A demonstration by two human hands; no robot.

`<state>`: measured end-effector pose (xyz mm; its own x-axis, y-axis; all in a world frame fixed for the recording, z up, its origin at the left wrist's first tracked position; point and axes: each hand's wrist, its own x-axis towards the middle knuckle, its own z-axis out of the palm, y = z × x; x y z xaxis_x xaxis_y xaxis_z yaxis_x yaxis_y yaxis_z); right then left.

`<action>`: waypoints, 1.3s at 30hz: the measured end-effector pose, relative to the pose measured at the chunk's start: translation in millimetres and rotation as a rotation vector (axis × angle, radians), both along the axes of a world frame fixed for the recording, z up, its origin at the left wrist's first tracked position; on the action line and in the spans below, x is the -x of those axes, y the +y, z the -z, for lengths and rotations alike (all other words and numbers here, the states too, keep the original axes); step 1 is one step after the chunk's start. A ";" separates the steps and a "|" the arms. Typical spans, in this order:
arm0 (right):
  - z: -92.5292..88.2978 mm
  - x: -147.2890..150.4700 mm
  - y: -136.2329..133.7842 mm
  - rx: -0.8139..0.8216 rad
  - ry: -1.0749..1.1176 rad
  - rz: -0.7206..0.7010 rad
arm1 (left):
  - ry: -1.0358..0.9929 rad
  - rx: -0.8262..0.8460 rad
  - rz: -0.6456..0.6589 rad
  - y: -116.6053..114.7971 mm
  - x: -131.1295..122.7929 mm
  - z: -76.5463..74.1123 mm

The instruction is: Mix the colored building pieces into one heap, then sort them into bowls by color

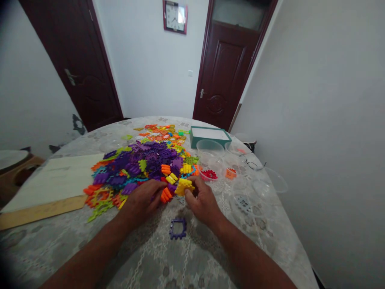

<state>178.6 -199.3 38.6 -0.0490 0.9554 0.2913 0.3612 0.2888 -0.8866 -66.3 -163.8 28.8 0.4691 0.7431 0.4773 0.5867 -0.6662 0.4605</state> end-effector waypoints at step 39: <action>-1.3 33.9 31.7 -0.103 -0.884 -0.163 | 0.134 -0.078 -0.715 39.9 54.1 12.2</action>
<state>144.7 -167.6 39.9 -0.4279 0.8883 0.1668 0.8461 0.4586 -0.2718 -120.4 -124.0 16.6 -0.0599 0.8556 0.5141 0.9386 -0.1271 0.3208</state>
